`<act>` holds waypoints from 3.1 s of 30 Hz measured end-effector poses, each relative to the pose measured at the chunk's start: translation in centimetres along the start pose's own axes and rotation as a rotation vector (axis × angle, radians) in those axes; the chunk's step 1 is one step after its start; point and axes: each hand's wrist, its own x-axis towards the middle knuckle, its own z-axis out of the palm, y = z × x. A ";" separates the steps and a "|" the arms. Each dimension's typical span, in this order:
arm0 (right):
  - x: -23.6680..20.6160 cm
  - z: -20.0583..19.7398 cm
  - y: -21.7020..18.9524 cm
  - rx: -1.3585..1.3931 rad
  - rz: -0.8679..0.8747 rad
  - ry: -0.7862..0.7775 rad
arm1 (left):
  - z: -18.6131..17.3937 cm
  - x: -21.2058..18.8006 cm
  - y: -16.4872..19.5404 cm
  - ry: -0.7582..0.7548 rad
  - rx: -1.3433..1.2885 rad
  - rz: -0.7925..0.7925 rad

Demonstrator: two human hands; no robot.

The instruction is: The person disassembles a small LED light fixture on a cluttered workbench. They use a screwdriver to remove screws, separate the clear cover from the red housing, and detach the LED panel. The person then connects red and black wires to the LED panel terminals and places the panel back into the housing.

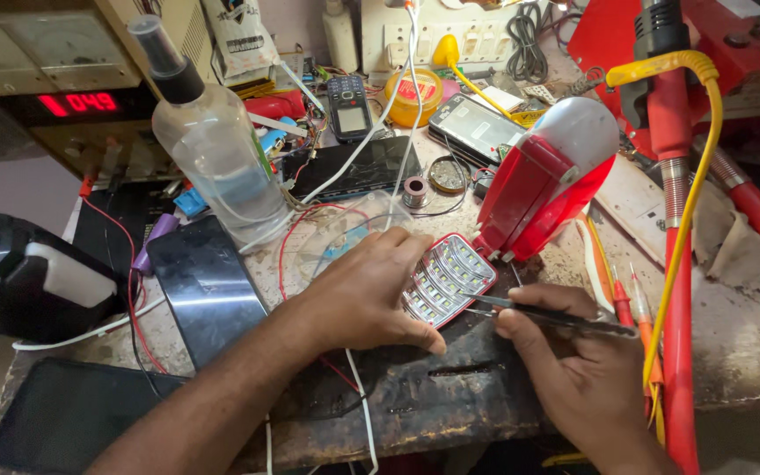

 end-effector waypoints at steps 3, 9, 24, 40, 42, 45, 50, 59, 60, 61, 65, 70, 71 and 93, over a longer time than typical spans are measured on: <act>0.2 0.4 -0.5 -0.129 -0.119 -0.012 | 0.1 -0.2 0.1 0.029 0.009 0.022; 1.7 0.3 -2.5 -0.245 -0.142 -0.086 | 0.3 -0.2 0.3 0.023 0.002 0.017; 5.3 0.0 -5.4 -0.566 0.025 -0.463 | 0.5 0.0 -0.4 0.053 -0.059 0.055; 0.1 0.7 0.6 -0.112 -0.500 -0.118 | 0.5 0.1 -0.1 0.040 -0.052 0.122; -0.2 1.2 0.9 -0.132 -0.425 -0.021 | 0.7 -0.1 0.1 0.014 -0.022 0.088; -0.1 1.0 1.3 0.032 -0.240 0.037 | 0.7 -0.1 0.2 -0.006 -0.047 0.068; 0.5 -2.2 1.5 0.146 -0.068 0.066 | 0.8 0.0 0.1 0.009 -0.053 0.105; 2.1 -3.3 -0.1 -0.275 0.007 -0.053 | 0.6 -0.1 0.3 -0.005 -0.061 0.091; 2.2 -3.3 -0.4 -0.207 0.022 -0.078 | 0.6 0.0 0.4 0.000 -0.060 0.092; 2.3 -3.2 -0.7 -0.137 0.039 -0.106 | 0.7 0.0 0.4 -0.002 -0.065 0.082; 2.6 -2.8 -1.6 -0.383 -0.006 -0.081 | 0.7 0.0 0.5 -0.014 -0.074 0.064; 3.7 -2.4 -2.3 -0.421 0.055 -0.098 | 0.5 0.0 0.5 -0.028 -0.066 0.047; 3.8 -2.4 -2.4 -0.456 0.042 -0.111 | 0.5 0.0 0.5 -0.036 -0.062 0.036; 0.4 -0.9 -0.8 -0.203 0.000 0.053 | 0.7 0.2 -0.1 0.027 -0.016 0.131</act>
